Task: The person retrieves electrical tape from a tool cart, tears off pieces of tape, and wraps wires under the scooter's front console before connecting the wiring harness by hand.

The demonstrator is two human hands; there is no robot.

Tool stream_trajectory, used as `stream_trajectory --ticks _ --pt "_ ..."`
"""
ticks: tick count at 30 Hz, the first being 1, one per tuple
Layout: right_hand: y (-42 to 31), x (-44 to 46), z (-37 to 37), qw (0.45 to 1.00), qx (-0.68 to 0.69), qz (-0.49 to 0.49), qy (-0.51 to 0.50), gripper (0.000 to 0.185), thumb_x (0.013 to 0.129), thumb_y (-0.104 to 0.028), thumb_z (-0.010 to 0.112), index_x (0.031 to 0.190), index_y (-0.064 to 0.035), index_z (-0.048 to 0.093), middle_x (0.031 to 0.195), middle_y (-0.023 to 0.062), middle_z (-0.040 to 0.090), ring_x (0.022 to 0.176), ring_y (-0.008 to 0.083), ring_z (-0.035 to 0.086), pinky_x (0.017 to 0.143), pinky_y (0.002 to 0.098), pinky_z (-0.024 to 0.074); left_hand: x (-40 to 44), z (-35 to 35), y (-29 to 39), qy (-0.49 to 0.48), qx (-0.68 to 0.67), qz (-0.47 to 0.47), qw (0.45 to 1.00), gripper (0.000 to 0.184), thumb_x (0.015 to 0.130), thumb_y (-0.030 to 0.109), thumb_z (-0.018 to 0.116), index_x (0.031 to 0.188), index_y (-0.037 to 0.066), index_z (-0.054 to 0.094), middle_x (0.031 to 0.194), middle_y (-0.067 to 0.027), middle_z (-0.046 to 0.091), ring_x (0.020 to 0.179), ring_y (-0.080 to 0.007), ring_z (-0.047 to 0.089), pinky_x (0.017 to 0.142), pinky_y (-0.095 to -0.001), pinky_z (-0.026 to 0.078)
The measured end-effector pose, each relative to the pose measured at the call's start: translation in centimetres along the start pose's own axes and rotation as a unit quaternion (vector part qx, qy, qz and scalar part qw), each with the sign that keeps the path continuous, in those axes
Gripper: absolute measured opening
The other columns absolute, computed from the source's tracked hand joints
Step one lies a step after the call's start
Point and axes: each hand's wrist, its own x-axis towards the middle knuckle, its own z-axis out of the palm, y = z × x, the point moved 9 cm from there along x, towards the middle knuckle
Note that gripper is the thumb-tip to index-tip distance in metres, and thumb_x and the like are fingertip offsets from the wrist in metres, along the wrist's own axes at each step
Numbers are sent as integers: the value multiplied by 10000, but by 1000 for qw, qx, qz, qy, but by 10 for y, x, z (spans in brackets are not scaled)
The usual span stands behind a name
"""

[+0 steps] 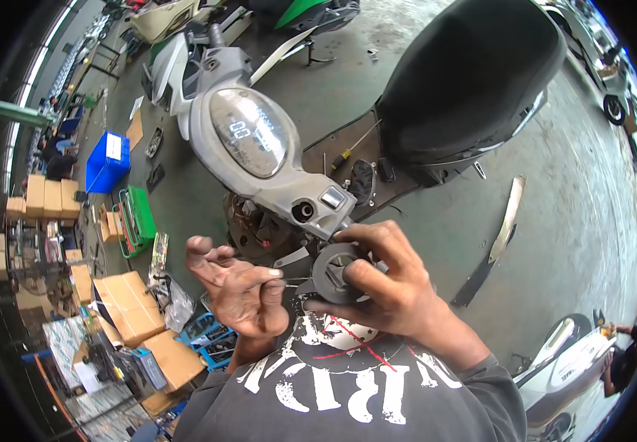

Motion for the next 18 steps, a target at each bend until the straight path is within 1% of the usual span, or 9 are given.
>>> stream_trajectory --ticks 4,7,9,11,12,13,14,15,18 --pt "-11 4 -24 998 -67 -13 5 484 613 -334 956 772 -34 611 1138 201 637 964 362 646 730 402 564 5 -7 5 2 -26 18 1000 95 756 174 806 829 161 747 1429 -230 326 1364 -295 276 1029 -437 331" --pt "-34 6 -43 998 34 -43 -30 382 700 -288 894 772 -41 611 1077 232 658 863 366 673 694 410 580 3 -34 23 129 -179 94 971 99 753 195 816 815 181 740 1400 -111 338 1344 -254 293 1044 -476 313" --pt "-59 7 -56 993 58 -100 -29 286 754 -223 826 763 -37 609 1020 222 676 791 334 682 652 398 587 4 -57 49 197 -226 89 950 118 755 233 837 821 266 744 1367 -10 347 1326 -234 300 1053 -494 296" --pt "-81 10 -65 992 23 -122 20 222 832 -214 740 722 -71 610 923 171 676 694 306 648 584 365 536 6 -76 72 255 -202 114 939 195 728 260 873 835 357 742 1337 21 351 1303 -239 304 1028 -483 291" --pt "-92 10 -69 990 5 -131 45 226 871 -209 697 701 -89 611 875 145 676 646 292 631 550 349 510 3 -86 73 247 -200 134 939 409 721 279 874 1049 358 643 1394 42 351 1319 -231 324 1024 -495 311" --pt "-99 16 -75 989 38 -146 -1 113 796 -138 732 824 -69 647 936 204 690 753 311 670 632 390 562 -1 -96 74 239 -199 153 938 643 715 298 875 1263 359 544 1451 63 351 1335 -223 343 1019 -507 332" --pt "-102 20 -77 983 67 -162 -49 243 721 -67 768 948 -48 683 997 263 704 860 329 709 714 431 613 -4 -106 76 230 -198 172 937 882 709 317 876 1477 361 445 1508 84 351 1352 -215 363 1015 -518 352" --pt "-105 20 -78 984 72 -165 -8 171 692 -173 735 788 -84 624 882 261 689 757 344 696 601 448 610 1 -113 70 169 -225 166 945 505 741 297 863 1171 375 610 1458 109 382 1340 -196 370 1011 -515 334" --pt "-109 18 -78 981 90 -170 16 130 732 -167 723 787 -89 634 860 234 693 758 335 702 593 423 613 8 -98 101 406 -127 110 898 292 701 250 891 908 409 760 1304 37 339 1248 -252 317 935 -476 276"
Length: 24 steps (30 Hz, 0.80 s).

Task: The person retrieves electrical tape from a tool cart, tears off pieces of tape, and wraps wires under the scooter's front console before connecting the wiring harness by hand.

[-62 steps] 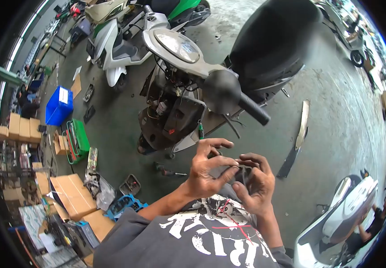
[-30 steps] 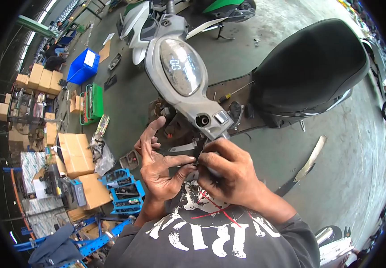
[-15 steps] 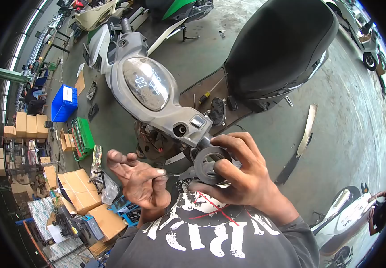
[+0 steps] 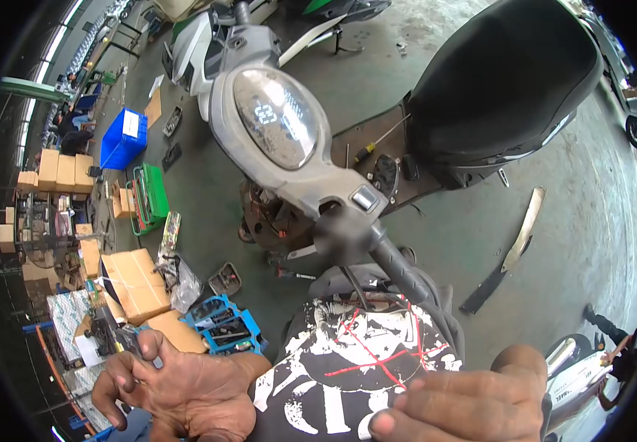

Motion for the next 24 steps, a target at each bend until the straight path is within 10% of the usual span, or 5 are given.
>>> stream_trajectory --ticks 8,16,19,21,24 --pt "-7 5 18 999 17 -39 -8 67 787 -150 713 798 -118 656 831 171 695 726 307 708 560 377 615 23 -12 -16 -300 -165 -43 938 131 801 328 830 837 434 763 1408 163 403 1333 -170 355 1010 -514 302" --pt "-3 14 52 995 29 44 -86 154 728 -129 753 840 -89 655 889 195 677 745 336 710 622 408 631 37 -34 -59 -313 -226 -109 916 131 812 344 819 809 453 746 1395 158 369 1333 -161 337 1019 -520 287" --pt "-5 -42 33 990 97 87 -54 143 877 -167 656 760 -87 636 910 141 677 739 293 648 634 363 521 40 -31 -78 -303 -243 -154 909 142 821 337 816 821 458 741 1360 155 365 1322 -158 338 1007 -507 291" --pt "26 -120 -54 943 65 213 247 109 903 -187 643 878 -82 651 1019 189 684 875 292 632 729 406 511 49 -54 -81 -222 -144 -120 957 173 791 327 827 902 437 752 1341 90 332 1294 -212 324 977 -499 287" --pt "53 -69 15 966 -148 206 61 177 875 -243 672 913 -71 664 1137 264 680 932 339 627 778 444 501 20 -61 -131 -168 -86 -89 978 219 746 350 821 958 362 764 1320 -21 315 1283 -269 300 1020 -478 308"
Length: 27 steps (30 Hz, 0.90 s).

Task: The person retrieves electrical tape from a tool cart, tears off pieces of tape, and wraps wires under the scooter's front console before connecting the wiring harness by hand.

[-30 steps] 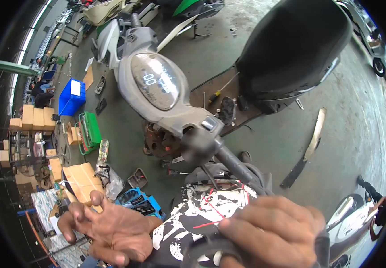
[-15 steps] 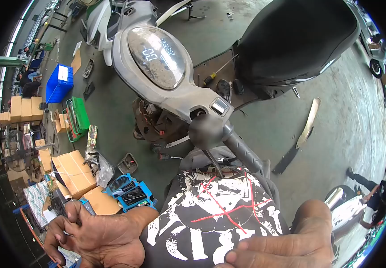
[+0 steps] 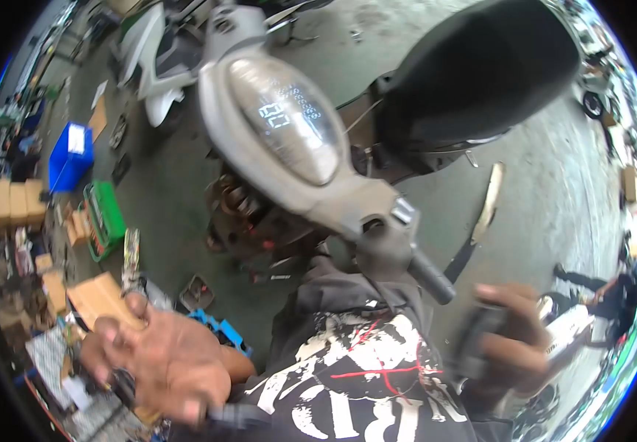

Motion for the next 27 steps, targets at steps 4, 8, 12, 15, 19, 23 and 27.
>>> stream_trajectory --ticks 4,8,12,15,19,23,27 --pt "29 27 54 992 -113 33 -49 266 668 -82 833 886 -25 691 1180 267 679 974 398 675 788 427 563 -22 29 -71 -204 156 -93 962 140 725 352 795 695 230 733 1196 -142 407 1218 -272 321 1047 -384 370" --pt "66 -21 48 993 -81 50 -63 297 700 -159 837 908 -17 679 1170 285 674 947 386 671 790 417 547 -35 2 -67 -183 219 -122 950 205 749 327 820 796 146 735 1192 -164 452 1207 -268 388 985 -358 374" --pt "105 -85 19 997 -3 76 3 319 643 -144 845 873 -6 674 1156 295 676 962 367 685 803 405 555 -51 -18 -48 -92 219 -141 961 216 855 264 767 841 57 705 1393 -217 428 1296 -249 380 1034 -324 356" --pt "123 -114 14 995 36 88 2 329 628 -153 841 864 -1 670 1153 309 674 967 367 688 808 405 554 -65 -19 -33 -103 231 -137 958 210 889 222 737 894 18 689 1466 -240 398 1308 -242 401 1068 -325 346" --pt "130 -115 24 992 102 68 -20 369 644 -140 847 919 8 651 1156 338 664 1001 390 682 852 441 532 -75 2 -14 -123 228 -136 956 198 912 178 710 960 -11 673 1487 -211 402 1291 -232 418 1073 -344 348" --pt "134 -121 29 981 185 55 -8 701 663 -89 890 1251 -1 519 1197 323 655 1013 373 678 871 425 524 -79 18 1 -136 230 -132 955 169 893 135 697 987 -4 686 1483 -200 422 1278 -231 402 1100 -376 289" --pt "132 -112 28 982 162 87 -50 851 674 -104 909 1373 36 445 1228 271 666 1109 340 669 936 415 523 -79 23 12 -104 237 -144 955 159 830 110 697 949 5 705 1463 -214 443 1263 -239 393 1130 -398 222"
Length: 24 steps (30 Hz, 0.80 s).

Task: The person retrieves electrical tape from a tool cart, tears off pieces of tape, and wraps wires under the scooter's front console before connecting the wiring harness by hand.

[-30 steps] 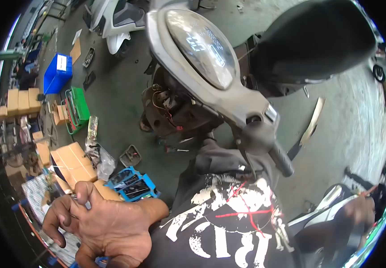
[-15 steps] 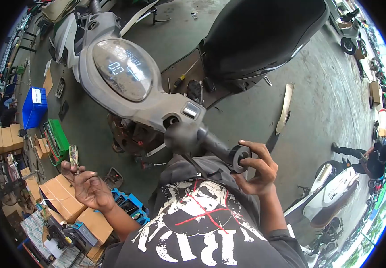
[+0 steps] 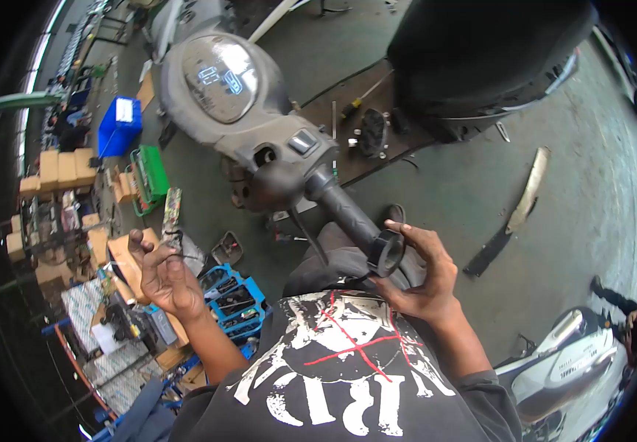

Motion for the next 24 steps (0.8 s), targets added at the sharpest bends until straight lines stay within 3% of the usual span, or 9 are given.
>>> stream_trajectory --ticks 5,9,10,15,18,20,22,23,24 --pt "17 -2 4 997 40 58 -14 834 681 -124 900 1376 40 468 1259 246 654 1154 323 657 971 418 516 -4 -20 10 23 57 -14 998 145 832 126 714 914 6 711 1429 -191 454 1311 -223 380 1148 -380 198" --pt "21 -10 4 991 101 87 5 977 649 -153 935 1454 9 405 1422 238 541 1116 271 651 965 392 510 -4 -33 -4 18 55 -28 998 143 854 127 723 934 10 707 1410 -173 461 1308 -212 377 1152 -375 197" --pt "25 -16 4 990 96 99 0 1096 630 -208 960 1508 -6 337 1464 233 498 1130 264 626 956 388 509 -2 -34 -12 19 40 -33 998 139 864 121 726 949 13 706 1403 -164 466 1303 -210 383 1148 -369 214" --pt "13 -23 -1 982 104 110 110 1214 623 -352 970 1543 -3 258 1438 239 504 1087 282 644 860 379 545 21 -37 -65 -16 -4 -36 999 147 857 122 750 949 15 708 1399 -160 469 1289 -206 400 1128 -358 259" --pt "52 -48 34 875 331 318 153 1108 639 -290 935 1510 -6 313 1322 245 548 1071 306 662 801 357 595 33 -29 -101 -70 -24 -43 996 138 854 122 743 939 18 713 1391 -161 481 1285 -210 414 1113 -355 267" --pt "75 -71 92 791 471 367 130 988 629 -241 881 1452 22 402 1253 251 588 1079 328 660 841 396 589 42 -26 -122 -95 -61 -61 992 138 850 125 740 936 19 714 1389 -163 484 1288 -212 415 1109 -354 264" --pt "75 -74 149 792 506 342 18 920 578 -257 887 1376 9 514 1265 243 607 1135 360 639 940 475 524 46 -26 -145 -98 -95 -101 985 180 815 190 782 871 25 735 1373 -159 490 1289 -208 420 1107 -359 232" --pt "76 -83 175 741 558 373 -25 902 584 -246 894 1367 2 521 1269 235 616 1129 341 646 941 432 536 48 -25 -156 -102 -104 -106 984 180 815 190 782 871 25 735 1373 -159 490 1289 -208 420 1107 -359 232" --pt "83 -91 174 727 569 384 19 858 605 -219 887 1354 1 531 1272 235 621 1124 325 651 945 407 538 49 -26 -166 -118 -99 -114 981 178 818 185 778 873 22 734 1369 -162 493 1278 -207 425 1103 -357 238"
